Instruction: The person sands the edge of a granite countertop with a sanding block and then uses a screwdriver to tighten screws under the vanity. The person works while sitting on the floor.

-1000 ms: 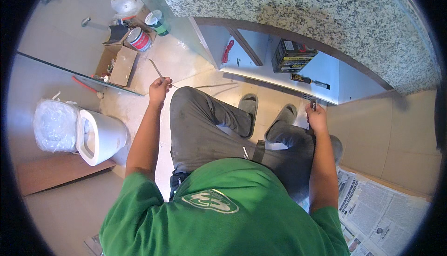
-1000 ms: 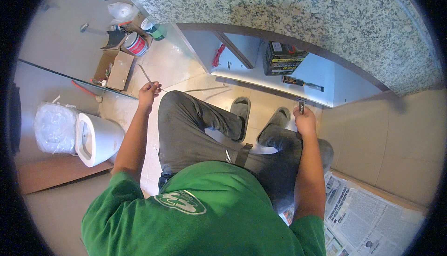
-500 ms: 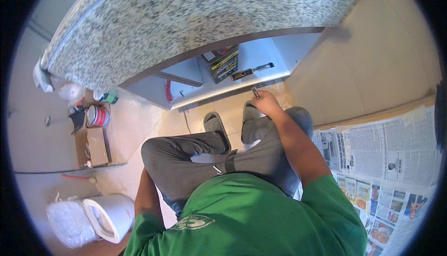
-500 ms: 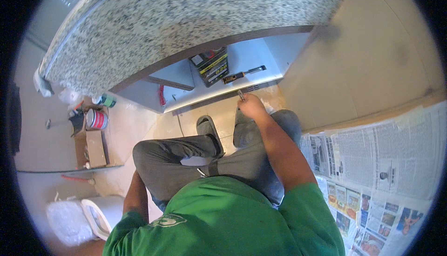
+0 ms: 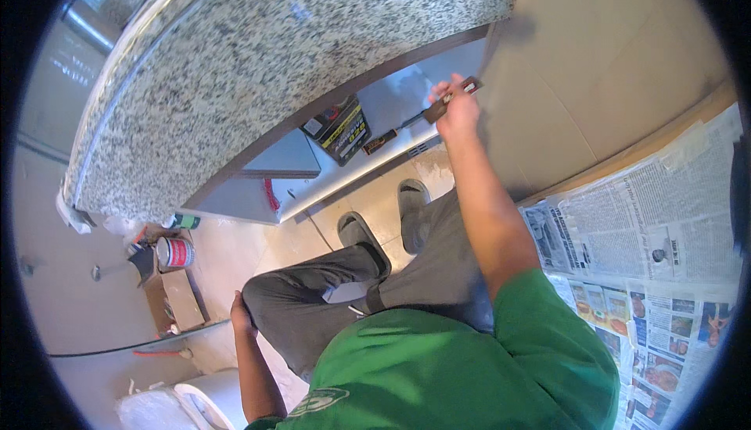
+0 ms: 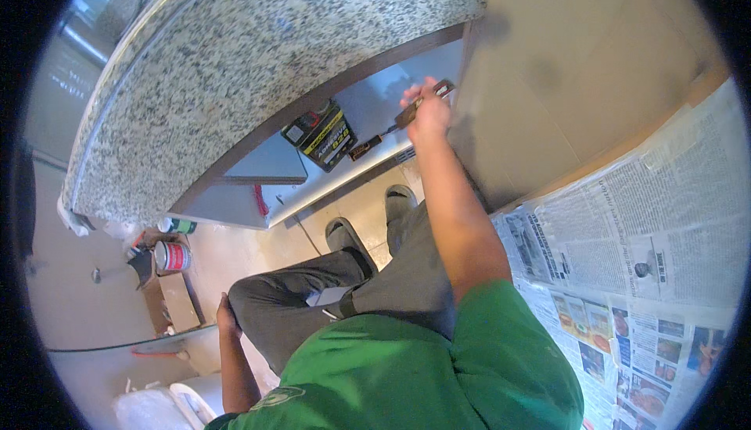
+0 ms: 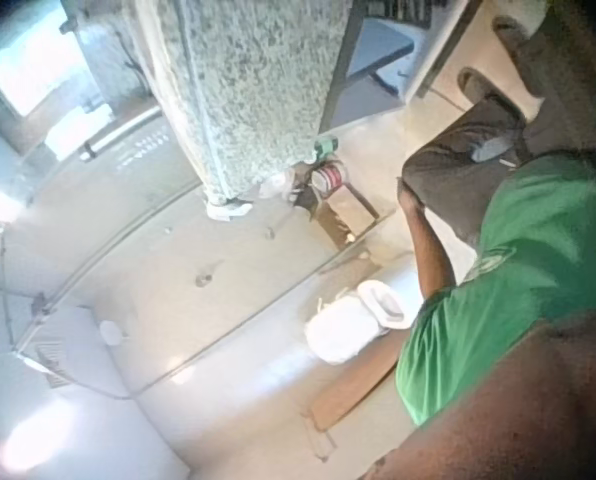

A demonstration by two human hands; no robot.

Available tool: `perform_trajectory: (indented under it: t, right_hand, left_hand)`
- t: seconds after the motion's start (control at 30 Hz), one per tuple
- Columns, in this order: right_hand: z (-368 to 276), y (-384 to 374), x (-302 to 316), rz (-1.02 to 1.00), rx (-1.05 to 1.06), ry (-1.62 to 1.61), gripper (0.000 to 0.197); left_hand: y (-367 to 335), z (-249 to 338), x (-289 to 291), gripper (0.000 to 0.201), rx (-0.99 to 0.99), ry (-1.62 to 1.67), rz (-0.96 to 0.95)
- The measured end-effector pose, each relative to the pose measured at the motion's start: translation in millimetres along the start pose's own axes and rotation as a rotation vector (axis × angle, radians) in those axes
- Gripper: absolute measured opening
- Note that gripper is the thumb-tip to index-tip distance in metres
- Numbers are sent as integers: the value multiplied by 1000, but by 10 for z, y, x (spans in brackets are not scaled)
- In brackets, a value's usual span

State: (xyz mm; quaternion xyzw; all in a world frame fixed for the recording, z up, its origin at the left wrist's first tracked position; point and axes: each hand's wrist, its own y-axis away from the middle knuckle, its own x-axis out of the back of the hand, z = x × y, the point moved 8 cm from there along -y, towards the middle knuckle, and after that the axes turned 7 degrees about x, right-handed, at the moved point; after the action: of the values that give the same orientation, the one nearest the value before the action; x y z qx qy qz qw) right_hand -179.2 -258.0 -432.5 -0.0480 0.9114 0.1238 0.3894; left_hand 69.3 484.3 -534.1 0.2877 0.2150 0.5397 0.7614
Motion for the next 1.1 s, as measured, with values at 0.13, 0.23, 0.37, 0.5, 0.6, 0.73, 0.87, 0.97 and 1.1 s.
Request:
perform_trajectory:
  t: [0.13,0.23,0.37,0.5,0.6,0.73,0.87,0.97,1.1]
  right_hand:
    - [-291,-445,-133,87,59,-190,30]
    - [-350,-646,-191,66,56,-319,25]
    - [-403,-772,-229,-18,39,-343,18]
    - [-433,-846,-177,-84,53,-361,17]
    - [-520,-800,-190,-80,46,-352,18]
    - [-526,-832,-150,-133,38,-370,20]
    - [-515,-804,-127,-151,15,-385,29]
    - [-493,-831,-171,-192,17,-416,31]
    - [-520,-772,-159,-129,29,-349,27]
  left_hand:
    - [138,483,-416,61,-341,-707,344]
    - [155,540,-679,59,-490,-1143,477]
    - [122,599,-755,57,-425,-1106,435]
    - [-27,551,-596,51,-460,-1074,411]
    - [57,607,-757,49,-416,-1143,426]
    - [49,640,-817,50,-401,-1185,448]
    - [28,673,-863,49,-403,-1204,431]
    - [-101,598,-616,48,-409,-1133,422]
    - [-22,619,-737,46,-382,-1188,444]
